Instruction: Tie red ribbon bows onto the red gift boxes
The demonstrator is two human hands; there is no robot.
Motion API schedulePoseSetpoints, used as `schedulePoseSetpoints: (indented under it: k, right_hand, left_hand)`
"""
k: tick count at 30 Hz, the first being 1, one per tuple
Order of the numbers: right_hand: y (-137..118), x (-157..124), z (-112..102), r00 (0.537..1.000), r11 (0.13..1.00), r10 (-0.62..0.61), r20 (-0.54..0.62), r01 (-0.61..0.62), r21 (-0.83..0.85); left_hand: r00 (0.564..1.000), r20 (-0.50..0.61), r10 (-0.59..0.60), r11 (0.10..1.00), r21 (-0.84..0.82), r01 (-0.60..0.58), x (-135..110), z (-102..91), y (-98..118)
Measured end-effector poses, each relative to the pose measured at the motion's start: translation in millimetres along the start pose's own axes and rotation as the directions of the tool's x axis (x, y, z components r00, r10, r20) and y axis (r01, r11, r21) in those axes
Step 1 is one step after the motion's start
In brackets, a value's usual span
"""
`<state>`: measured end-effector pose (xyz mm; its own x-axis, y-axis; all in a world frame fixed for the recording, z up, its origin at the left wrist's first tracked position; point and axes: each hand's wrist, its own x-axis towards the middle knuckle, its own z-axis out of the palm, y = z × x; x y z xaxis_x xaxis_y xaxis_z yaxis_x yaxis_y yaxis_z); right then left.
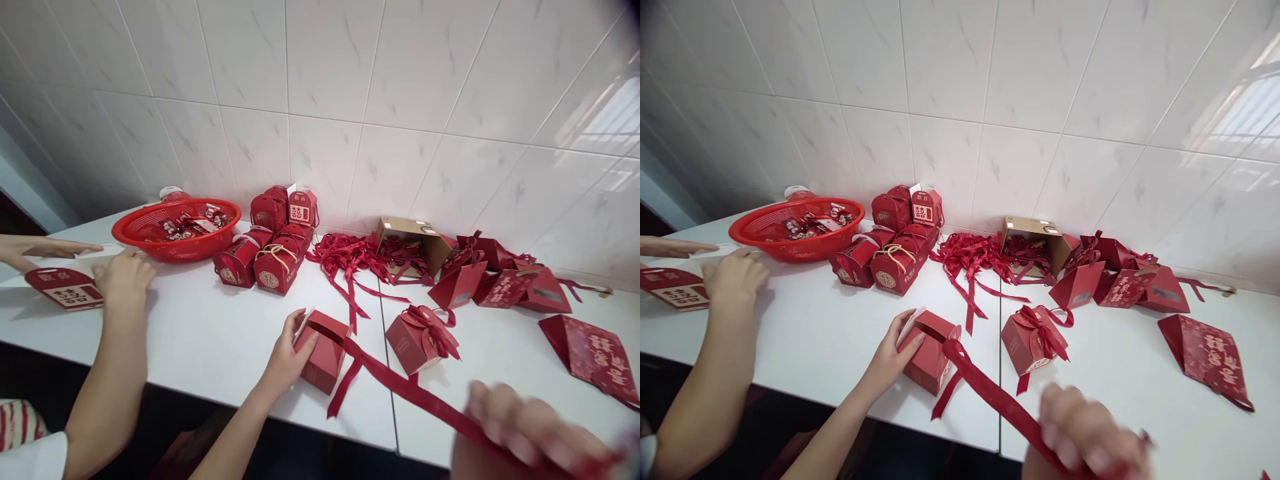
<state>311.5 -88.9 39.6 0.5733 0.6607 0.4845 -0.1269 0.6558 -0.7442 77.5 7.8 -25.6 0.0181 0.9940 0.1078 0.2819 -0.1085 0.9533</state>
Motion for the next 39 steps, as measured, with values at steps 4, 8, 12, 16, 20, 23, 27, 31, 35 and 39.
schedulePoseSetpoints:
  k: [4, 8, 12, 16, 20, 23, 27, 31, 35, 39]
  right_hand:
    - [52, -4, 53, 0.880, 0.913, 0.407, 0.244, -0.393, -0.106]
    - [87, -9, 75, 0.689, 0.836, 0.548, 0.475, -0.431, -0.339]
    - [89, -10, 72, 0.672, 0.820, 0.534, 0.513, -0.266, -0.507]
    - [85, -8, 69, 0.645, 0.807, 0.540, 0.541, -0.214, -0.551]
    - [84, -9, 70, 0.623, 0.825, 0.514, 0.590, -0.170, -0.540]
    - [83, -10, 71, 0.613, 0.830, 0.509, 0.605, -0.163, -0.534]
    - [82, -10, 71, 0.607, 0.822, 0.522, 0.599, -0.170, -0.544]
    - [83, -8, 72, 0.601, 0.795, 0.558, 0.572, -0.188, -0.577]
    - [83, -5, 71, 0.586, 0.768, 0.593, 0.553, -0.206, -0.606]
    - [83, -1, 72, 0.566, 0.748, 0.612, 0.552, -0.189, -0.636]
  left_hand:
    - [0.998, 0.035, -0.056, 0.978, -0.198, 0.062, -10, 14.9, 3]
    - [0.995, 0.075, -0.068, 0.939, -0.333, 0.089, -19, 21.6, 8]
    - [0.988, 0.091, -0.126, 0.870, -0.469, 0.155, -24, 20.5, 6]
    - [0.986, 0.121, -0.115, 0.819, -0.550, 0.164, -26, 20.7, 4]
    - [0.986, 0.119, -0.116, 0.813, -0.559, 0.163, -28, 23.7, 3]
    - [0.988, 0.115, -0.106, 0.820, -0.552, 0.152, -29, 24.3, 3]
    - [0.989, 0.122, -0.084, 0.826, -0.547, 0.138, -30, 23.0, 7]
    - [0.987, 0.124, -0.105, 0.828, -0.539, 0.156, -31, 23.5, 14]
    - [0.984, 0.158, -0.087, 0.831, -0.533, 0.159, -34, 24.1, 15]
    - [0.987, 0.144, -0.073, 0.856, -0.498, 0.136, -31, 20.3, 9]
